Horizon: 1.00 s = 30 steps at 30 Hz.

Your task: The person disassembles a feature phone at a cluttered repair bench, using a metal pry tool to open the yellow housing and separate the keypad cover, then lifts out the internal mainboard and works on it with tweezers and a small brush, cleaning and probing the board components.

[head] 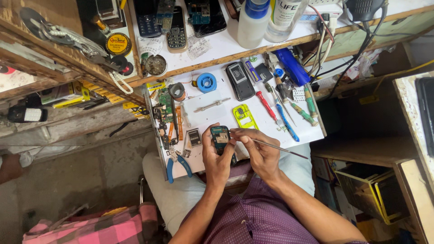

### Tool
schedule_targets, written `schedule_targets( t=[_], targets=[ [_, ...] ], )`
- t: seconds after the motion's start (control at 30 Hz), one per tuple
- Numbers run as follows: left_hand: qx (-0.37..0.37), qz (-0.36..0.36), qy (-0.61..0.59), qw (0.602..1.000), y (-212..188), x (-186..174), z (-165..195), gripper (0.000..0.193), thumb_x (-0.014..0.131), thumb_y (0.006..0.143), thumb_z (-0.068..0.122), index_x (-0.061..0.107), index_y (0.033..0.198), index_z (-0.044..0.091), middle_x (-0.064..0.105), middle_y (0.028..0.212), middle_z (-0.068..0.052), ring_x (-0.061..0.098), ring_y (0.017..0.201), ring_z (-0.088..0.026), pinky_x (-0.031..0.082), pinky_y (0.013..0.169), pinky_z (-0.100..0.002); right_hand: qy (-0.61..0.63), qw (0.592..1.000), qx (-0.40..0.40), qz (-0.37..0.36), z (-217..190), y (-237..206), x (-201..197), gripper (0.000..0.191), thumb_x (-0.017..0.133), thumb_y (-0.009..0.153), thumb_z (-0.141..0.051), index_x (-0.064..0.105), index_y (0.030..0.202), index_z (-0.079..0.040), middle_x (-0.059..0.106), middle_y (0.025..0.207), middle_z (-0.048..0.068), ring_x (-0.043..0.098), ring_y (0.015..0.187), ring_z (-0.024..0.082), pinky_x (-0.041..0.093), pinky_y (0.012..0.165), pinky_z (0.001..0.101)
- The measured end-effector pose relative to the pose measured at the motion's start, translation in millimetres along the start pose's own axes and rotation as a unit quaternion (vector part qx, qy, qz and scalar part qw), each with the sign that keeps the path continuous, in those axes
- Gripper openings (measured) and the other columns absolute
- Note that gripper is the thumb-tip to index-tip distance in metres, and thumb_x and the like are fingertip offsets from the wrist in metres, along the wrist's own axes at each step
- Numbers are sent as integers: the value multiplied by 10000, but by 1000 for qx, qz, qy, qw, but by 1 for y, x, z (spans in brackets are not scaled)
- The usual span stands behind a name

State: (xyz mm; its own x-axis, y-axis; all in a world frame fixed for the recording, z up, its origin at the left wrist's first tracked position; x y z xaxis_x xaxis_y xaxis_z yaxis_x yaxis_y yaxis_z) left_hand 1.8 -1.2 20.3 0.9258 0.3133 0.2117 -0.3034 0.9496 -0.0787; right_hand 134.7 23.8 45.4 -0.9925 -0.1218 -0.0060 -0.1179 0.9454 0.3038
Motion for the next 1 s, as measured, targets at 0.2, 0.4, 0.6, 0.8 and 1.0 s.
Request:
schedule_targets(
  t=[0.2,0.4,0.6,0.8,1.0],
  targets=[
    [-47,-9,-14,999,0,-2,5,564,717,916,73,489,1428,11,607,1081,-45,581,883,-95,515,727,-231,194,955,223,27,19,13,-5,287,537,1070,-183,662,1031,73,769,1026,217,775,935,264,637,857,367],
    [-51,-38,-7,998,0,-3,19,618,743,913,112,500,1474,19,615,1011,-10,581,797,-53,510,665,-195,327,900,288,23,35,16,-16,300,548,1083,-221,659,1036,54,749,955,213,755,859,248,621,819,359],
    [-74,-51,44,995,2,1,23,678,734,866,81,480,1493,42,641,867,0,597,686,-49,504,588,-198,317,906,280,34,38,11,-13,271,572,1076,-204,666,1057,50,729,947,209,753,874,263,614,805,364],
    [-72,-51,31,996,2,-2,20,687,725,862,49,470,1501,45,631,881,9,597,688,-52,509,604,-199,240,948,195,79,31,7,-15,289,562,1066,-228,638,1048,51,728,1010,188,765,893,285,624,797,395],
    [-107,-1,-101,989,16,-11,17,689,737,865,54,452,1491,23,629,901,-34,638,710,-106,555,627,-243,169,969,175,50,25,4,-22,332,547,1094,-226,670,1119,81,751,983,222,755,873,270,620,818,392]
  ],
)
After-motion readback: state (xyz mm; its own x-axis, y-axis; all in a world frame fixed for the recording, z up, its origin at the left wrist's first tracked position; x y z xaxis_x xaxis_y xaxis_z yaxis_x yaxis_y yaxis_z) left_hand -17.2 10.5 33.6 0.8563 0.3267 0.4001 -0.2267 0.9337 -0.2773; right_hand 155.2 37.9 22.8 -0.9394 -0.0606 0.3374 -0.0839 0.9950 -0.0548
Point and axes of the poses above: each hand's wrist, its own y-axis towards the middle knuckle, its own x-axis out of the palm, z = x × y, the point moved 2 cm from there along y, towards the middle knuckle
